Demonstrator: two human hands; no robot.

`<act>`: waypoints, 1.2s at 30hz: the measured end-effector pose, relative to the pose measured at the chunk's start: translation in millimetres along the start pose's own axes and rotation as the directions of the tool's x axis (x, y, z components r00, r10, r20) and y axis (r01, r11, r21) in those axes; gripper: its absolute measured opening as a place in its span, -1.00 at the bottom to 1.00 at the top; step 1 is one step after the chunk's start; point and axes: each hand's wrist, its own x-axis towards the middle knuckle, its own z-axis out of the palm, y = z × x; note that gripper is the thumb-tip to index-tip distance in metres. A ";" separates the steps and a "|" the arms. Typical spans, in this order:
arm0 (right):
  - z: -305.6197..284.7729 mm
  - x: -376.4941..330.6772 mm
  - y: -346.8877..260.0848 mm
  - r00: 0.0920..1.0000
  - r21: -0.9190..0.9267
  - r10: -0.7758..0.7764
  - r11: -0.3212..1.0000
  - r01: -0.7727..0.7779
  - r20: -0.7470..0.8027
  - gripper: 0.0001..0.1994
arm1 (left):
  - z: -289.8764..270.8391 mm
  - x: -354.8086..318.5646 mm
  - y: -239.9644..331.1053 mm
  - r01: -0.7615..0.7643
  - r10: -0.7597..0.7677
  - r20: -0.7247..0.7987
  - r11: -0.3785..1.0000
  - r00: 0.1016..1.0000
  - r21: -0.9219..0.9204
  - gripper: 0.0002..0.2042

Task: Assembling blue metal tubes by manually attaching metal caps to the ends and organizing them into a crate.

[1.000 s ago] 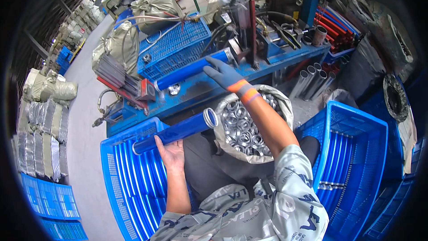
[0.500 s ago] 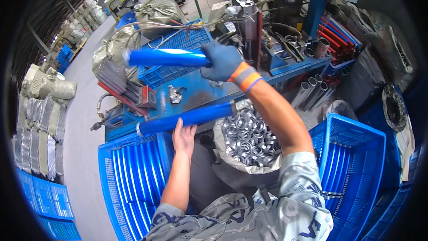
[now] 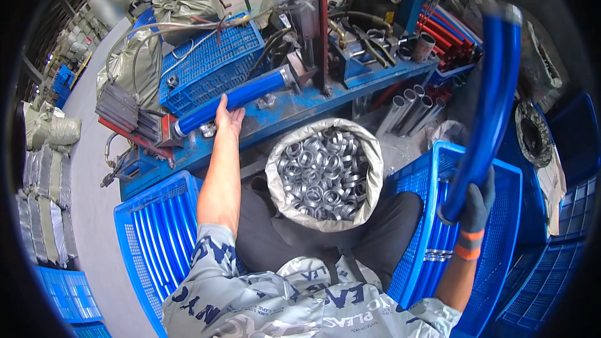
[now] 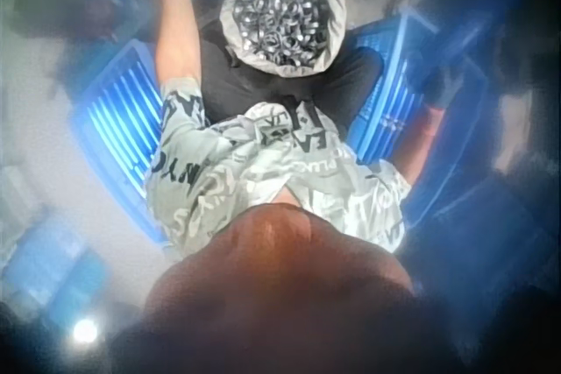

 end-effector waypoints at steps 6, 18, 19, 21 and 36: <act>-206.3 -159.1 62.2 0.905 -0.569 -0.274 0.821 0.044 -0.326 -0.21 | -9.9 -14.8 -10.6 0.037 -0.049 0.062 0.982 0.997 0.186 -0.07; -369.8 -504.3 186.8 0.381 -0.406 0.151 -0.208 -0.890 -0.912 -0.05 | -186.0 -114.8 -15.7 -0.204 0.023 0.259 0.686 0.966 0.699 -0.39; -366.7 -504.9 193.7 0.331 -0.383 0.213 -0.295 -0.875 -0.919 -0.08 | -187.9 -130.3 -12.7 -0.208 0.028 0.244 0.625 0.969 0.753 -0.39; -389.2 -509.9 215.9 0.276 -0.360 0.263 -0.367 -0.858 -0.924 -0.11 | -182.5 -157.5 -35.1 -0.222 0.038 0.244 0.566 0.969 0.794 -0.39; -451.1 -553.2 375.0 0.003 -0.454 0.614 -0.580 -0.677 -0.789 -0.61 | -165.7 -262.9 59.3 -0.391 0.165 0.359 0.249 0.919 0.886 -0.34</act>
